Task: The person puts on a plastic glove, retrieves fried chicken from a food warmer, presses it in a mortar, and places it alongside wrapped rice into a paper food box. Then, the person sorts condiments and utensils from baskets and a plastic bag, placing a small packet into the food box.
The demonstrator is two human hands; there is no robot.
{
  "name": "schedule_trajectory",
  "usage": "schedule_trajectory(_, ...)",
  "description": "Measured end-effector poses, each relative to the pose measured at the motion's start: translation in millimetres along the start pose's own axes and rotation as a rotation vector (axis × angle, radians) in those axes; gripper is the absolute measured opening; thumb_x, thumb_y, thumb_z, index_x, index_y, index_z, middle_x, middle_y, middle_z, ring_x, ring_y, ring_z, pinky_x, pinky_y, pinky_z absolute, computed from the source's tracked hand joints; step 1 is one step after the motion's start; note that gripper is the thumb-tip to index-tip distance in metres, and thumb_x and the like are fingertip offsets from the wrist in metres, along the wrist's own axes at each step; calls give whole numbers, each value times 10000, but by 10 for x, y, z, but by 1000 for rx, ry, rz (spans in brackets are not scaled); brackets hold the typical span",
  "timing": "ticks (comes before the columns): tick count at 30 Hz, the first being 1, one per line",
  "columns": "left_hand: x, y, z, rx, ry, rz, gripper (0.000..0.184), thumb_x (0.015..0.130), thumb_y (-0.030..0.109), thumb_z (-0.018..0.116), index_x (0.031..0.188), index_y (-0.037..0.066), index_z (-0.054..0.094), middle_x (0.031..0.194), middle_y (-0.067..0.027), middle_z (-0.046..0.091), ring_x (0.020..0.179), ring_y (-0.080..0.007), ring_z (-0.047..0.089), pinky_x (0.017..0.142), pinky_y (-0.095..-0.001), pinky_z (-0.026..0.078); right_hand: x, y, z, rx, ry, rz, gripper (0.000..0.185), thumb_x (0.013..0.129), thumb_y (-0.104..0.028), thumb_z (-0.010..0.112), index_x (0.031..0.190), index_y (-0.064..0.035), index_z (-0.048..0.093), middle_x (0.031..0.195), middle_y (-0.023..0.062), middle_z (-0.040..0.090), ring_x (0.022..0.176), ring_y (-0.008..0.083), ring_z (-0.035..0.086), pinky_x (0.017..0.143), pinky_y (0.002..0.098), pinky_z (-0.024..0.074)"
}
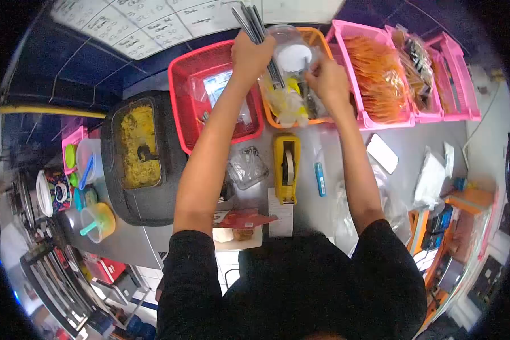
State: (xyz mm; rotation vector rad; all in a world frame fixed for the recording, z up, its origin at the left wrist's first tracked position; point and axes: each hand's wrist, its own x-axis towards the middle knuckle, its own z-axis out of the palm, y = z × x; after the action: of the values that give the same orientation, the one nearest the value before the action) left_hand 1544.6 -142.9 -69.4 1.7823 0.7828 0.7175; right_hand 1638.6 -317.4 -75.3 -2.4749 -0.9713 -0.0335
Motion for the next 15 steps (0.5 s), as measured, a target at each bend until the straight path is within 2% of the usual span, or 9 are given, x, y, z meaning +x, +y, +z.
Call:
schedule_trajectory(1, 10, 11, 69, 41, -8, 2, 275, 823, 211, 693, 978, -15, 683, 857, -83, 704, 765, -161, 639, 713, -347, 519, 21, 55, 107, -24, 27, -88, 254, 764, -225, 757, 808, 6, 662, 791, 209, 687, 762, 385, 682, 681, 442, 531)
schedule_trajectory(2, -5, -26, 145, -118, -120, -58, 312, 804, 221, 678, 1016, -9, 670, 853, -115, 710, 769, -203, 667, 720, -366, 526, 38, 134, 204, 21, 13, -81, 237, 792, -217, 736, 815, 9, 669, 807, 218, 688, 784, 385, 685, 693, 440, 533)
schedule_trajectory(5, -184, 23, 324, 122, 21, -74, 380, 767, 251, 673, 1049, 1, 633, 951, -212, 701, 910, -368, 684, 827, -449, 520, 75, 177, 186, 186, 12, -17, 209, 844, -193, 666, 895, 5, 703, 878, 228, 700, 845, 401, 680, 757, 450, 526)
schedule_trajectory(6, -205, -78, 406, 65, 14, -82, 390, 778, 226, 659, 1100, 7, 640, 955, -189, 711, 886, -316, 694, 808, -415, 528, 24, 158, 155, 244, 6, 15, 216, 855, -186, 641, 931, 2, 716, 907, 229, 705, 864, 409, 676, 783, 456, 520)
schedule_trajectory(9, -234, -333, 640, -40, 69, -32, 396, 778, 229, 659, 1102, 1, 640, 988, -193, 709, 918, -312, 690, 839, -410, 525, -168, 55, -32, 378, 29, -33, 262, 887, -192, 595, 1029, 7, 691, 983, 239, 701, 896, 403, 673, 799, 444, 517)
schedule_trajectory(10, -237, -364, 688, -45, 72, -102, 404, 779, 222, 659, 1119, 3, 638, 996, -193, 710, 937, -309, 691, 844, -404, 525, -268, -15, -100, 458, -5, 30, 331, 864, -216, 641, 1115, -1, 662, 995, 222, 697, 930, 387, 674, 813, 442, 518)
schedule_trajectory(13, -212, -416, 707, 79, 26, -98, 385, 779, 210, 664, 1090, -17, 652, 982, -206, 711, 927, -315, 697, 830, -412, 530, -527, -280, -303, 238, -63, 60, 471, 814, -231, 702, 1222, -19, 601, 957, 191, 687, 940, 371, 678, 836, 439, 523)
schedule_trajectory(15, -101, -402, 641, 50, 35, -108, 420, 766, 246, 678, 1071, -42, 663, 972, -225, 709, 925, -332, 700, 832, -421, 533, -680, -417, -196, 207, 64, -57, 546, 781, -233, 736, 1257, -35, 557, 935, 177, 678, 950, 357, 679, 826, 450, 530)
